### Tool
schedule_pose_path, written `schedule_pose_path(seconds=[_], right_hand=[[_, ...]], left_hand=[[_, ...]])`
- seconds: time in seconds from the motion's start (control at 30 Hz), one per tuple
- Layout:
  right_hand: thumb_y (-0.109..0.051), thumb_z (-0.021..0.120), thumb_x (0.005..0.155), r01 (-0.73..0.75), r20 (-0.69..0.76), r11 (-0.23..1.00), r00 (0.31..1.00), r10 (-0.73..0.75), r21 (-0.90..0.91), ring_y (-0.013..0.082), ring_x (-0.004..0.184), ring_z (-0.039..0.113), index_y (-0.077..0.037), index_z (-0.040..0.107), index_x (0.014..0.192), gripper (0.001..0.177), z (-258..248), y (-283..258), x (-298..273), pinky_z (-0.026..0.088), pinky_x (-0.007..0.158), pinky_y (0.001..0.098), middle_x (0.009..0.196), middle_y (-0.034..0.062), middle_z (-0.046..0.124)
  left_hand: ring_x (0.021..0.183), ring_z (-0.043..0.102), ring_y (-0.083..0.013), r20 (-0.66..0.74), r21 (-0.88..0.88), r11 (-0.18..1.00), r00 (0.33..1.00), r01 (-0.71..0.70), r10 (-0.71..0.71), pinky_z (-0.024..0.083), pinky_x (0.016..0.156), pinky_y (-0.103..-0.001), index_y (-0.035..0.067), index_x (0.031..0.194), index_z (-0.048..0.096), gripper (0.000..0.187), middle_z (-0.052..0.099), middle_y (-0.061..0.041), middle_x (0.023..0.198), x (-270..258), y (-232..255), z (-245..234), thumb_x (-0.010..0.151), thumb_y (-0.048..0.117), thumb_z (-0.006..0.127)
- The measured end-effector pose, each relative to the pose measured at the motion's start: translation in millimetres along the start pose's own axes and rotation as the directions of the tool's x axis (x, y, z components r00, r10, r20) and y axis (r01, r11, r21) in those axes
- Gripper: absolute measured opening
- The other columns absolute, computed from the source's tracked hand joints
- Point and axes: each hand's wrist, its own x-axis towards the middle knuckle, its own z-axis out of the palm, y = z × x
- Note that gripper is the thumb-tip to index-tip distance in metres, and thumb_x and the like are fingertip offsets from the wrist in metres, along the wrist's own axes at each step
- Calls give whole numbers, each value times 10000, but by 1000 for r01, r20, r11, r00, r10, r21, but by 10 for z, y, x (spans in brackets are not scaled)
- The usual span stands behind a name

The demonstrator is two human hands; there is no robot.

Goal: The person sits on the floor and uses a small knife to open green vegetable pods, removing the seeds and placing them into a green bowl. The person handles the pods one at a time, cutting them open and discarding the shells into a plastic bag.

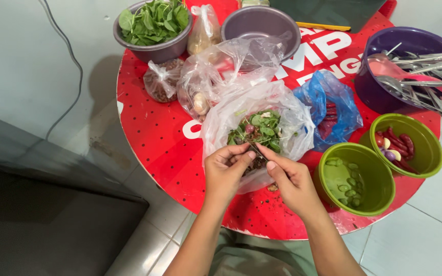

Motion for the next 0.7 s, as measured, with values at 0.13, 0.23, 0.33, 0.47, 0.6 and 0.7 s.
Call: schedule_pose_path(seconds=[0.13,0.23,0.33,0.47,0.6,0.7], right_hand=[[-82,565,1017,272,-56,962,961,-271,24,104,1172,629,14,641,1357,362,103,-66,41,477,1025,276,1286,89,728],[-70,574,1023,309,-123,951,944,-305,15,101,1148,636,31,652,1336,337,182,-102,47,485,1017,267,1257,88,733],[-73,586,1026,275,-170,961,948,-268,21,90,1068,640,30,668,1337,338,225,-107,40,505,957,255,1182,94,753],[-71,595,1022,305,-229,951,930,-288,43,73,1043,640,39,671,1318,325,289,-70,70,515,929,235,1159,77,751],[-103,641,1039,179,-259,969,957,-132,170,26,780,530,35,722,1338,339,256,-68,81,449,679,200,915,4,655],[-178,603,980,-136,-34,793,981,193,593,25,475,402,-17,713,1298,373,79,-132,97,293,417,192,670,-17,546]], left_hand=[[784,664,-67,-31,35,995,995,-98,99,563,720,-200,-67,1052,739,169,750,-46,910,-30,58,98,885,-46,760],[817,651,-67,-64,101,978,980,-184,191,557,734,-206,-64,1051,738,158,730,-55,958,-91,158,209,895,-51,757],[840,684,-86,-63,202,945,959,-257,275,576,732,-221,-54,1024,735,143,724,-72,1008,-141,286,286,881,-59,744],[885,720,-109,8,421,798,881,-432,473,593,743,-228,-44,1013,731,136,739,-96,1018,-196,363,319,880,-71,739],[940,732,-140,34,363,801,866,-475,498,602,801,-255,-40,1027,740,146,751,-105,1046,-161,248,268,889,-87,735],[935,694,-131,-23,2,961,961,-277,277,571,832,-247,-46,1074,737,176,732,-102,1071,-42,100,216,901,-77,745]])
